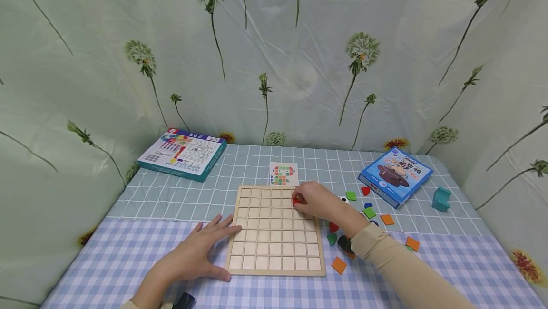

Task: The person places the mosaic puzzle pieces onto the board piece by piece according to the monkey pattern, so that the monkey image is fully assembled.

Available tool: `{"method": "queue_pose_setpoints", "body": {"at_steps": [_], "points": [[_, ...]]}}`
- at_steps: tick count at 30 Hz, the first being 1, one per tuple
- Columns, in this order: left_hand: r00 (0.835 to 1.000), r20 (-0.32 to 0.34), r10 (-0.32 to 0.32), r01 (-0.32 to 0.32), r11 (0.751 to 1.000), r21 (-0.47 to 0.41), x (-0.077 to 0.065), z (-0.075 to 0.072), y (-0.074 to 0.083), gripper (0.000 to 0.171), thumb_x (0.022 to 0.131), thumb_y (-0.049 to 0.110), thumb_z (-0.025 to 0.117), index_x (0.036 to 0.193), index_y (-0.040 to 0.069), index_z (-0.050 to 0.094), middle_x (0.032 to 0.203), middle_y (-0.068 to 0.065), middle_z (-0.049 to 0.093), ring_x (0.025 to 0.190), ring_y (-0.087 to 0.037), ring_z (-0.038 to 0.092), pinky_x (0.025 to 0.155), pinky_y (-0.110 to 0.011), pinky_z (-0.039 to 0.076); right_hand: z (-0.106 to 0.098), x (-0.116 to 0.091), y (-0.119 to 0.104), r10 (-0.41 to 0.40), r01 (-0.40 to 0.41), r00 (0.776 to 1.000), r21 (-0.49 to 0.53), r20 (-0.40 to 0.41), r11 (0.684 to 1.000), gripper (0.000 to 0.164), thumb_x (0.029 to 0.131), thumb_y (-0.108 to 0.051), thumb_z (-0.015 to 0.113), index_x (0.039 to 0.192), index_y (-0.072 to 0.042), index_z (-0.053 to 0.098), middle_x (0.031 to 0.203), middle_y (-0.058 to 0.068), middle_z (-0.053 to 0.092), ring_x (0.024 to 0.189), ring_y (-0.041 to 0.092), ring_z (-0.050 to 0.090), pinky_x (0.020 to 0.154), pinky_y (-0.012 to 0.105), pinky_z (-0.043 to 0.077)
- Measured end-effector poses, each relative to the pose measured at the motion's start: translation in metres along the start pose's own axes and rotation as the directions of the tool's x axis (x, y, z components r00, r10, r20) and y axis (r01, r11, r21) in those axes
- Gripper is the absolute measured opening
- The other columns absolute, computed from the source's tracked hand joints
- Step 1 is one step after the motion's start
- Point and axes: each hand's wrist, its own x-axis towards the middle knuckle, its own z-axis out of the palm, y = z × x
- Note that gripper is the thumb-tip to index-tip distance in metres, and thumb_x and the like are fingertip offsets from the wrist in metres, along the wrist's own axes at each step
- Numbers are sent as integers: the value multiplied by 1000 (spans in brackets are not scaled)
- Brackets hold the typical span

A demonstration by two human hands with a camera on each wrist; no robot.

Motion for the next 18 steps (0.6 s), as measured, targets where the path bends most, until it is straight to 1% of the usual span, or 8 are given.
{"method": "queue_pose_setpoints", "body": {"at_steps": [2, 6, 9, 11, 14, 16, 18], "points": [[1000, 1, -7, 7, 1000, -4, 0, 0, -1, 105, 66, 63, 94, 157, 28, 55, 175, -13, 36, 163, -52, 23, 119, -87, 12, -1, 0, 0, 3, -3, 1000, 1, 4, 1000, 22, 95, -17, 84, 113, -6, 79, 87, 0, 63, 79, 13, 54, 71, 24, 50], [1000, 4, -12, 12, 1000, -4, 1, 0, -2, 106, 66, 63, 94, 157, 27, 55, 175, -13, 35, 163, -51, 23, 120, -87, 12, -8, -4, 3, 6, -6, 1000, 35, 4, 999, 25, 97, -16, 81, 118, -3, 78, 88, 1, 64, 79, 13, 54, 69, 24, 50], [1000, 8, -8, 8, 1000, -6, 0, 0, -1, 105, 66, 63, 94, 158, 27, 55, 175, -13, 35, 163, -51, 23, 119, -87, 12, -15, -7, 9, 0, 1, 1000, 55, -16, 998, 26, 98, -15, 78, 120, -2, 77, 86, 1, 63, 76, 13, 53, 66, 24, 48], [1000, 10, -3, 3, 1000, -8, 0, 0, -1, 105, 67, 62, 94, 158, 27, 55, 176, -13, 35, 163, -52, 23, 119, -87, 12, -21, -10, 14, 13, -11, 1000, 59, -21, 998, 26, 98, -15, 78, 121, -2, 77, 87, 1, 64, 77, 13, 53, 67, 24, 49], [1000, 13, 0, 0, 1000, -5, 0, -1, 0, 105, 67, 62, 94, 158, 27, 54, 175, -14, 35, 162, -53, 24, 118, -88, 13, -29, -14, 25, 63, -62, 998, 66, -21, 996, 27, 99, -17, 77, 124, -4, 76, 92, 2, 67, 81, 15, 56, 72, 25, 54], [1000, 13, 2, -2, 1000, -1, 0, -2, 1, 105, 67, 62, 94, 158, 26, 54, 175, -14, 35, 162, -53, 24, 118, -88, 13, -35, -19, 33, 93, -91, 995, 71, -20, 993, 28, 100, -17, 77, 125, -5, 75, 98, 4, 70, 87, 17, 60, 79, 29, 59], [1000, 14, 5, -5, 1000, 3, 0, -2, 1, 105, 68, 63, 93, 158, 26, 54, 175, -15, 35, 162, -54, 24, 118, -88, 13, -40, -25, 42, 114, -111, 993, 74, -26, 991, 29, 101, -18, 77, 127, -6, 74, 103, 6, 71, 92, 19, 62, 85, 33, 62]]}}
